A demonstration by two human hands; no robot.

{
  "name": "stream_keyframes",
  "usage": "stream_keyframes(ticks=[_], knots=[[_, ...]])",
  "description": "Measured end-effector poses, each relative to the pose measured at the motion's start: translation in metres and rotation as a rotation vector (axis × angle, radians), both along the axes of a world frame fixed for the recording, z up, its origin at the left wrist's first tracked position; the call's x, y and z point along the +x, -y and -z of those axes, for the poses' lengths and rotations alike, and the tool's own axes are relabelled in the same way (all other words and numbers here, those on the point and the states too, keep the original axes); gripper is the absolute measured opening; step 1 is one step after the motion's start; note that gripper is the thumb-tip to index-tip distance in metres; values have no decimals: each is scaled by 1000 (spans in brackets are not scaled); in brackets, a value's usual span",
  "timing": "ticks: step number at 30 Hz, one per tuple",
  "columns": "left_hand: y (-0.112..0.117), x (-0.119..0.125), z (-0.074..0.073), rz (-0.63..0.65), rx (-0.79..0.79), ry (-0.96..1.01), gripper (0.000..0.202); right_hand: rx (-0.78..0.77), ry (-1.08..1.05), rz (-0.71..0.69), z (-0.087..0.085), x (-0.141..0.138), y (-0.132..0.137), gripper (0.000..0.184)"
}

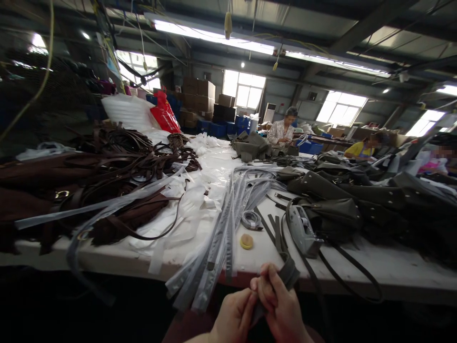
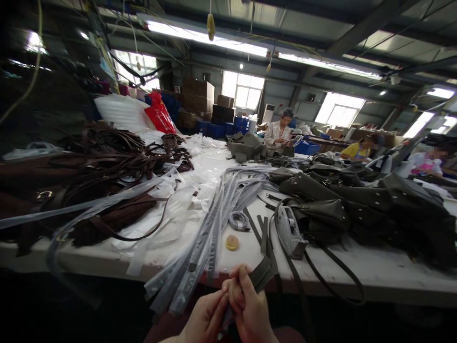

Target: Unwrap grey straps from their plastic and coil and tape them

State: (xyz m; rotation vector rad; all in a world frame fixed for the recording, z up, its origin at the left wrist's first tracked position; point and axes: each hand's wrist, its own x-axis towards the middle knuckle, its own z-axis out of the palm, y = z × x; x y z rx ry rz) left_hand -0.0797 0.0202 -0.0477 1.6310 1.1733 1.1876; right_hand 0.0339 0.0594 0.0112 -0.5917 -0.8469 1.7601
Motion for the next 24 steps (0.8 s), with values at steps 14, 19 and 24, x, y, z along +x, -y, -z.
stream_keyframes(ticks=[14,19,24], knots=[[0,1,-4,-68,26,-49,47,-37,-94,109,-11,16,-13,22],[2,-1,-8,-26,30,8,47,-23,-31,31,2,3,-5,28],[4,-7,-9,-58,-27,-103,50,-38,-139,240,-25,42,-38,17]])
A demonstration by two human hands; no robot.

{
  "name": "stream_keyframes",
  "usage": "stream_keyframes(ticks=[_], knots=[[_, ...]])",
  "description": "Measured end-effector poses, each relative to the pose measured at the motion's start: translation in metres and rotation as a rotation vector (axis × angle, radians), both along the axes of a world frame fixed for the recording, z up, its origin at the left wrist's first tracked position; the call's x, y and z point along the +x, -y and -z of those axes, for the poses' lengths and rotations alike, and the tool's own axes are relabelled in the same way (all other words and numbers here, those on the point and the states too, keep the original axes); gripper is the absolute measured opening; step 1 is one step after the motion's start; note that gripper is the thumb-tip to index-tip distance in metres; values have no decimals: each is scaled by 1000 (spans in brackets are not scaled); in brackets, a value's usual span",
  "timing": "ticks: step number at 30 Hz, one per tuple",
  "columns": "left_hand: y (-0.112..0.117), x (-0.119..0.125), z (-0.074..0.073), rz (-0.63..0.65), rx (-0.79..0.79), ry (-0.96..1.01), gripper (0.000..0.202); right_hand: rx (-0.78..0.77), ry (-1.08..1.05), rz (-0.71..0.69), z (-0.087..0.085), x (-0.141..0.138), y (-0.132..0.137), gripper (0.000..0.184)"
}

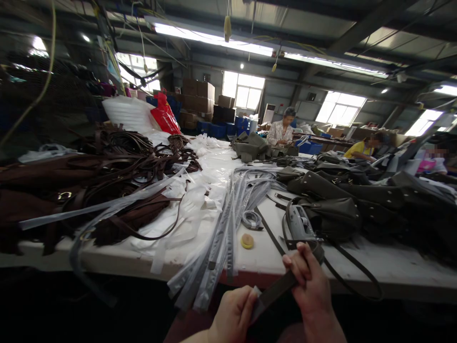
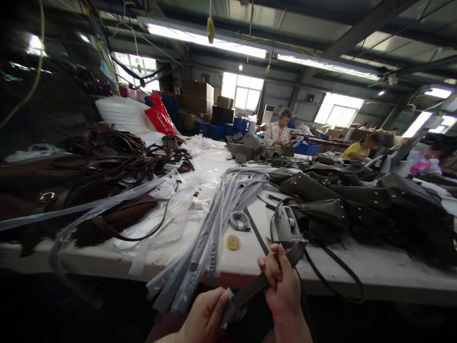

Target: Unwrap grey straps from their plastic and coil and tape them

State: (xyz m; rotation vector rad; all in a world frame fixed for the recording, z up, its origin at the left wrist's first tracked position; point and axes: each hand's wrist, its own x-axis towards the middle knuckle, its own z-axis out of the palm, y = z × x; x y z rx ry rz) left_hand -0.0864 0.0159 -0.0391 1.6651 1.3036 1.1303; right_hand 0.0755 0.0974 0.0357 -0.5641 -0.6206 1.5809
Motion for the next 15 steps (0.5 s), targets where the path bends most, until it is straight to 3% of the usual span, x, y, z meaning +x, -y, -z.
stream_keyframes(ticks=[3,10,15], knots=[[1,2,-2,6,-15,31,51,19,11,-10,-4,2,-1,17],[4,5,-3,16,48,57,53,3,52,-147,22,-31,26,23],[4,5,-9,48,100,-9,51,83,99,-132,4,-21,27,24]])
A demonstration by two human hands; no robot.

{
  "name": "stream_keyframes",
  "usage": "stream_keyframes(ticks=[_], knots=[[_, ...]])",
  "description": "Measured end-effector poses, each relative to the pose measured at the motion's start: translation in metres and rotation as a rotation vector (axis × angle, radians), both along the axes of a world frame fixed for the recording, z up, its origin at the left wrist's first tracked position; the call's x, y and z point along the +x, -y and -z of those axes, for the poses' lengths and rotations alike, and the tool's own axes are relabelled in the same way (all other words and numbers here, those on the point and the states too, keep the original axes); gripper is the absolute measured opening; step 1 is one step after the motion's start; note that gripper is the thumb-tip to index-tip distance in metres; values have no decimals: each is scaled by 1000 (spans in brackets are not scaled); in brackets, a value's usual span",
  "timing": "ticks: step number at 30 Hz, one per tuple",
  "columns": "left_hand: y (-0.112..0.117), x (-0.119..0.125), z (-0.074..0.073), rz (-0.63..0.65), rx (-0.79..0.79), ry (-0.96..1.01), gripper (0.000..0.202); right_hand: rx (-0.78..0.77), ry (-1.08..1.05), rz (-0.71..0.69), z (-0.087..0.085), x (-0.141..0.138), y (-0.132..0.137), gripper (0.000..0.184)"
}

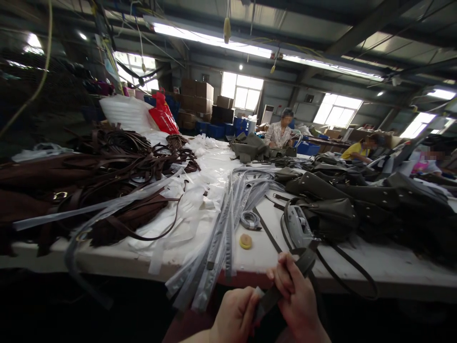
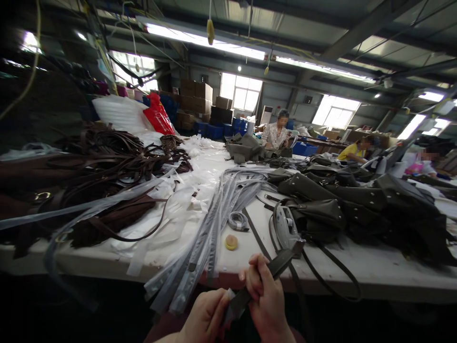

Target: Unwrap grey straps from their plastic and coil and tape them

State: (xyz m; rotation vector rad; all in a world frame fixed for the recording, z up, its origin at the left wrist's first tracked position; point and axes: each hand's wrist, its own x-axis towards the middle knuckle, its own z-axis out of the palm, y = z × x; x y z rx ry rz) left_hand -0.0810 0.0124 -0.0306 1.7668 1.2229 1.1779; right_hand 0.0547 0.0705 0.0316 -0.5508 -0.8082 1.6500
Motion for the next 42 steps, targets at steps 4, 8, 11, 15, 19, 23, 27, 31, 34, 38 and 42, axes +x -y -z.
stream_keyframes(ticks=[4,8,11,15,19,23,27,31,34,38,42], knots=[[-8,7,-16,70,-27,70,52,161,29,-47,-21,5,10,30],[-20,18,-57,182,10,209,54,217,139,-107,-40,6,19,29],[-33,28,-94,226,18,233,52,256,219,-49,-79,20,10,25],[-55,43,-130,86,89,174,52,248,102,134,-168,60,-26,15],[-77,56,-158,202,27,238,55,244,104,174,-244,99,-56,5],[-96,69,-205,281,99,336,53,364,293,113,-269,101,-61,10],[-117,85,-256,334,163,410,47,380,578,2,-269,84,-55,28],[-135,100,-279,343,206,366,45,319,704,-5,-291,91,-57,34],[-144,107,-283,331,227,275,48,332,600,296,-331,111,-62,27],[-150,115,-305,356,277,249,48,357,597,403,-374,127,-65,33],[-150,120,-352,359,363,291,44,441,777,99,-378,118,-59,34]])
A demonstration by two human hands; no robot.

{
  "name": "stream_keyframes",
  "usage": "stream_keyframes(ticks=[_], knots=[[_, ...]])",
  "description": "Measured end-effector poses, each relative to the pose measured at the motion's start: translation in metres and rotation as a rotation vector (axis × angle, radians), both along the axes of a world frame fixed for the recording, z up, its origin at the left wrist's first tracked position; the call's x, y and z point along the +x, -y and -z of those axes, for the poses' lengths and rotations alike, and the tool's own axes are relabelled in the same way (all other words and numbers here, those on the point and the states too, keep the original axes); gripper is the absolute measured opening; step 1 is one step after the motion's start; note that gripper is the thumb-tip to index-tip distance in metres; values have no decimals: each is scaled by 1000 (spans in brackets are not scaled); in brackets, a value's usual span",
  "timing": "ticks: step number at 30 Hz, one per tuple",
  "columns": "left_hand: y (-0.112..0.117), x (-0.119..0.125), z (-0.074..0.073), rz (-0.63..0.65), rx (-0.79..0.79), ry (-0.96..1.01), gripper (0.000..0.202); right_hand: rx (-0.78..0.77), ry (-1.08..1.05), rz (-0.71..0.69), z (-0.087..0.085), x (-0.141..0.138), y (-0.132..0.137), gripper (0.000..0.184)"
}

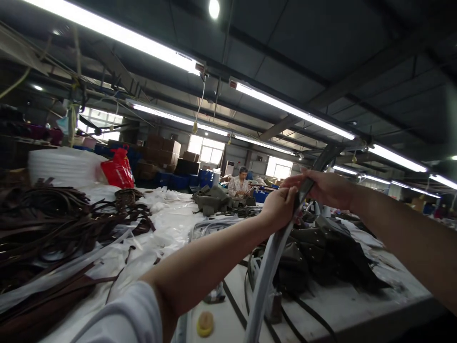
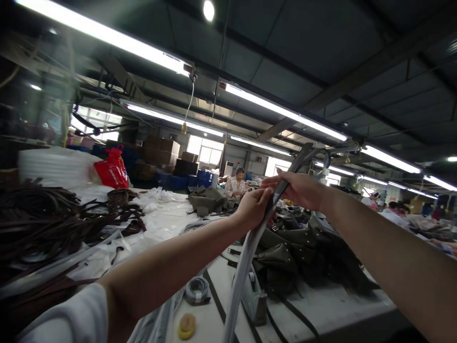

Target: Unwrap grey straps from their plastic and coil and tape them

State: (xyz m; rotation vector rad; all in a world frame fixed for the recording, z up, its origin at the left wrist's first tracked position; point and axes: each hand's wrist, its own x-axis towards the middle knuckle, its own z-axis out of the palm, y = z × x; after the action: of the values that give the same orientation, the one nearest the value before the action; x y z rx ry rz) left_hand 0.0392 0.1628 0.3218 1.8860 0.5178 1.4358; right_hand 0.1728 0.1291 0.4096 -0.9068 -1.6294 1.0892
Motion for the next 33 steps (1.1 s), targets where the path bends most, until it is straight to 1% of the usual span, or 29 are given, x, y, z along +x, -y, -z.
stream_keyframes(ticks=[2,3,4,5,8,9,10,11,13,15,17,18,20,22,23,24,25,27,29,31,33], knots=[[1,1,-20,-39,51,-5,44,-7,104,-99,-1,-5,4,29],[2,1,-26,-60,70,-15,44,-3,118,-93,-4,-5,6,27],[3,2,-30,-78,81,-27,44,14,97,-45,-10,-5,7,24],[4,3,-31,-90,84,-40,44,48,37,43,-17,-3,9,22],[5,7,-27,-92,59,-75,45,204,-209,354,-43,3,11,21],[5,8,-26,-91,51,-82,45,246,-260,424,-48,4,12,23],[5,10,-25,-91,47,-81,45,271,-280,463,-51,3,12,25],[5,12,-26,-89,46,-72,45,280,-272,476,-51,1,13,29],[5,15,-31,-80,49,-24,44,268,-209,446,-43,-6,14,34],[5,17,-39,-65,51,29,43,250,-132,372,-33,-14,15,32],[7,17,-46,-66,47,59,42,266,-84,341,-27,-17,16,26],[8,17,-48,-82,45,63,42,298,-72,359,-28,-16,15,21],[11,15,-49,-118,49,59,41,436,-61,456,-33,-12,15,6],[15,13,-48,-136,65,48,42,598,-27,529,-39,-6,13,14],[16,12,-47,-135,73,47,43,652,7,540,-40,-4,12,14],[17,12,-47,-132,78,50,43,677,54,539,-40,-3,11,10],[18,11,-47,-134,81,54,43,683,111,541,-38,-3,10,4],[18,10,-48,-151,77,63,44,681,233,564,-30,-6,9,12],[18,9,-51,-174,79,53,46,692,309,575,-22,-11,9,17],[17,5,-54,-194,89,35,46,659,287,515,-17,-14,11,22],[16,-1,-57,-214,99,24,46,582,177,431,-16,-14,13,26]])
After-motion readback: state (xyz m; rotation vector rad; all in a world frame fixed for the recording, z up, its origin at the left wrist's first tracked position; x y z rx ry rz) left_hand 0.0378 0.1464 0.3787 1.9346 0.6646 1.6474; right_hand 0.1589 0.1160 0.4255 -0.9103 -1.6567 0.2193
